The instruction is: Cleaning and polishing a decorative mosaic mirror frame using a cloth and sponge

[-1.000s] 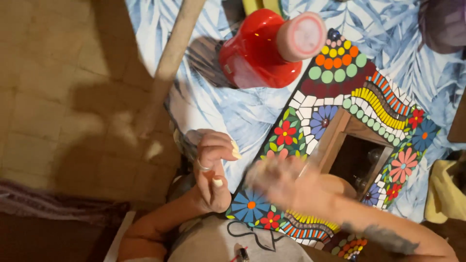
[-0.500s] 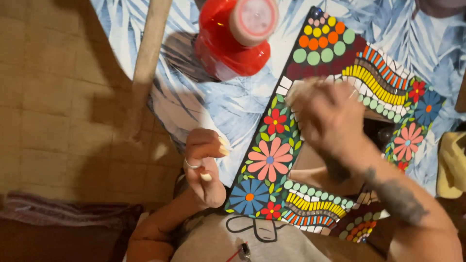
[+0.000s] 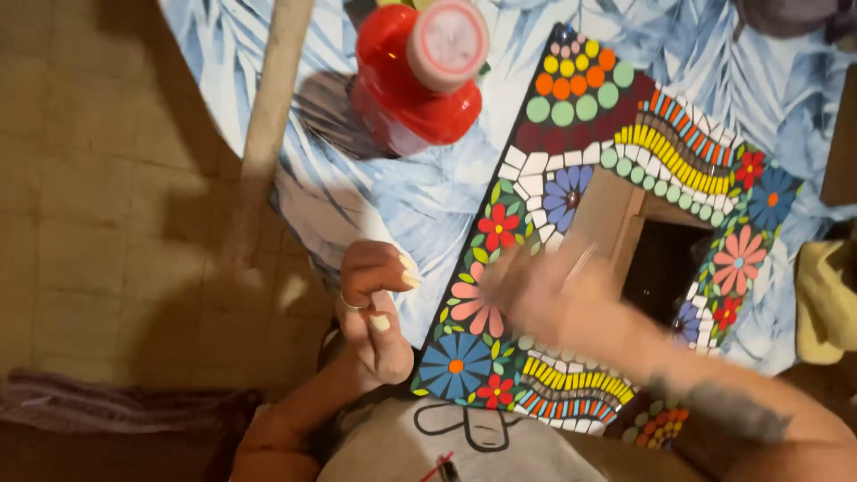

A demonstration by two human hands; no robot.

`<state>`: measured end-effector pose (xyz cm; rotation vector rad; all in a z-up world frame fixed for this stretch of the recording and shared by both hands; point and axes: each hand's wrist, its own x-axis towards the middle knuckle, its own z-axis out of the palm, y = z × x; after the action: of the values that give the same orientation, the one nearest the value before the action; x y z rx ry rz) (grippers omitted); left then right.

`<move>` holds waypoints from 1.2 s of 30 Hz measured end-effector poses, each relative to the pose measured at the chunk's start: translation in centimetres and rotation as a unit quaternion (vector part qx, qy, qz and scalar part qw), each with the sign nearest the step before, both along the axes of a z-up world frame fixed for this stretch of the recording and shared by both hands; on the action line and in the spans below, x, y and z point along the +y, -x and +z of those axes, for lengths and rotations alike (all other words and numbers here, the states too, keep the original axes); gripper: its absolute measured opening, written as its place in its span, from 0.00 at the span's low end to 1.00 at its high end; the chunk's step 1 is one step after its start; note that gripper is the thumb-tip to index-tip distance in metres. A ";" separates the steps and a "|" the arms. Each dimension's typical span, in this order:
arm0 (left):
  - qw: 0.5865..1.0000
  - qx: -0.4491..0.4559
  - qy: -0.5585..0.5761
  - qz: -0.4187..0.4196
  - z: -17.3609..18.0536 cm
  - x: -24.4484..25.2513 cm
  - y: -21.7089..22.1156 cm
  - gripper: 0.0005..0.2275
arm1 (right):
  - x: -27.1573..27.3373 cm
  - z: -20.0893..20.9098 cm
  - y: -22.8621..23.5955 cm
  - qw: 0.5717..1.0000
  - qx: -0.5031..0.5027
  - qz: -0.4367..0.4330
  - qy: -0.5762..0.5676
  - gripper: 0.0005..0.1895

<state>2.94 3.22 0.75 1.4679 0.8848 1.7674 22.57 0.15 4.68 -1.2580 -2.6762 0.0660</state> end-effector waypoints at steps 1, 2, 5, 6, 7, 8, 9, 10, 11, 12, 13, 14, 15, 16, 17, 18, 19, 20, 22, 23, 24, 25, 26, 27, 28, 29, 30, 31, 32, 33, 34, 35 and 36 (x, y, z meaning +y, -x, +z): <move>0.999 -0.001 0.049 -0.008 0.6 -0.1 0.0 0.16 | -1.2 0.4 1.3 0.993 0.032 0.108 0.041 0.09; 0.994 -0.001 0.102 -0.027 1.2 -0.4 0.1 0.14 | -2.9 0.8 2.8 0.973 0.064 0.205 0.085 0.12; 1.000 0.000 0.008 -0.017 -0.8 0.1 0.0 0.18 | 1.3 -2.0 0.3 0.994 0.056 0.088 0.028 0.11; 1.000 0.001 0.011 -0.021 -0.9 -0.1 0.0 0.18 | 2.2 -2.5 -2.0 0.994 0.058 0.084 0.030 0.11; 1.000 -0.010 0.015 -0.018 -0.9 -0.3 -0.1 0.18 | 3.1 -3.0 -4.5 0.999 0.050 -0.002 -0.016 0.10; 1.000 -0.023 0.010 -0.016 -0.9 0.0 -0.3 0.18 | 4.3 -3.4 -7.0 0.993 0.039 -0.089 -0.071 0.11; 0.999 -0.024 0.005 -0.020 -0.8 -0.1 -0.2 0.18 | 3.2 -2.9 -4.8 0.992 0.037 -0.093 -0.077 0.11; 0.999 -0.027 0.008 -0.018 -0.7 -0.2 -0.2 0.18 | 2.5 -2.6 -2.6 0.996 0.056 -0.033 -0.067 0.09; 0.999 -0.030 0.012 -0.016 -0.7 -0.2 -0.2 0.18 | 1.9 -2.3 -0.5 0.995 0.074 0.028 -0.056 0.09; 0.999 -0.027 0.012 -0.020 -0.7 -0.2 -0.4 0.18 | 0.3 -1.8 0.3 0.995 0.076 0.025 -0.056 0.09; 0.999 -0.041 0.019 -0.020 -0.8 -0.3 -0.6 0.18 | -1.3 -1.4 1.0 0.988 0.107 0.105 -0.031 0.11; 0.998 -0.055 0.029 -0.022 -0.9 -0.5 -0.8 0.18 | -3.1 -0.9 1.8 0.974 0.137 0.182 -0.004 0.15; 0.998 -0.053 0.032 -0.028 -0.9 -0.4 -0.7 0.18 | -2.5 -5.0 -1.8 0.975 0.139 0.175 -0.003 0.15; 0.998 -0.050 0.028 -0.028 -0.8 -0.4 -0.8 0.19 | -1.9 -8.7 -5.8 0.990 -0.016 0.106 -0.096 0.11; 0.998 -0.048 0.025 -0.028 -0.7 -0.4 -0.7 0.19 | -1.4 -11.9 -9.8 0.967 -0.171 0.033 -0.184 0.07; 0.998 -0.047 0.026 -0.031 -0.7 -0.5 -0.7 0.19 | 0.1 -8.3 -7.7 0.968 -0.171 0.029 -0.183 0.07; 0.998 -0.046 0.034 -0.034 -0.5 -0.7 -0.7 0.19 | 1.6 -4.5 -5.5 0.985 -0.096 -0.039 -0.136 0.07; 0.998 -0.048 0.036 -0.027 -0.5 -0.5 -0.9 0.18 | 4.0 -0.8 -3.6 0.991 -0.020 -0.096 -0.095 0.10; 0.998 -0.045 0.038 -0.022 -0.2 -0.3 -0.7 0.19 | 4.6 -1.4 -4.2 0.991 -0.012 -0.086 -0.097 0.09; 0.998 -0.040 0.044 -0.024 -0.1 -0.4 -0.7 0.19 | 4.7 -2.0 -4.5 0.992 -0.003 -0.083 -0.095 0.08; 0.997 -0.036 0.051 -0.036 -0.3 -0.4 -0.6 0.19 | 3.8 -2.8 -4.9 0.992 -0.001 -0.095 -0.089 0.08; 0.998 -0.031 0.042 -0.030 -0.4 -0.3 -0.7 0.19 | 2.9 -3.7 -5.4 0.991 0.010 -0.109 -0.082 0.08; 0.999 -0.031 0.027 -0.020 -0.6 -0.2 -1.2 0.19 | 2.3 -4.2 -6.2 0.990 0.016 -0.117 -0.081 0.08; 0.999 -0.033 0.029 -0.027 -0.8 -0.4 -1.3 0.19 | 1.6 -4.4 -6.8 0.989 0.013 -0.124 -0.080 0.08; 0.998 -0.043 0.029 -0.031 -0.9 -0.4 -1.4 0.18 | 1.2 -4.6 -7.2 0.988 0.020 -0.130 -0.083 0.09; 0.998 -0.053 0.030 -0.035 -1.0 -0.5 -1.5 0.18 | 0.8 -4.8 -7.5 0.987 0.026 -0.136 -0.086 0.10; 0.997 -0.054 0.028 -0.037 -0.7 -0.6 -1.4 0.18 | 0.0 -3.9 -6.2 0.986 0.025 -0.137 -0.088 0.10; 0.997 -0.049 0.035 -0.049 -0.4 -0.7 -1.2 0.18 | -0.7 -3.0 -4.7 0.989 0.037 -0.125 -0.066 0.08; 0.997 -0.045 0.038 -0.058 -0.2 -0.6 -1.2 0.17 | -1.1 -2.1 -3.5 0.992 0.048 -0.109 -0.048 0.09; 0.997 -0.048 0.032 -0.057 0.0 -0.3 -1.2 0.17 | -2.5 -1.5 -2.3 0.992 0.045 -0.107 -0.054 0.09; 0.998 -0.019 0.024 -0.056 0.2 -0.3 -1.0 0.18 | -4.4 -0.9 -0.8 0.995 0.081 -0.045 -0.042 0.09; 0.998 0.010 0.015 -0.056 0.4 -0.3 -0.9 0.18 | -6.3 -0.4 0.6 0.993 0.116 0.018 -0.029 0.11; 0.998 0.010 0.014 -0.058 0.4 -0.4 -0.8 0.18 | -6.0 -1.4 -0.2 0.993 0.116 0.016 -0.029 0.11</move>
<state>3.74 2.78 1.12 1.4907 0.8150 1.6510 22.77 -5.85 3.28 -1.1158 -2.4803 0.1286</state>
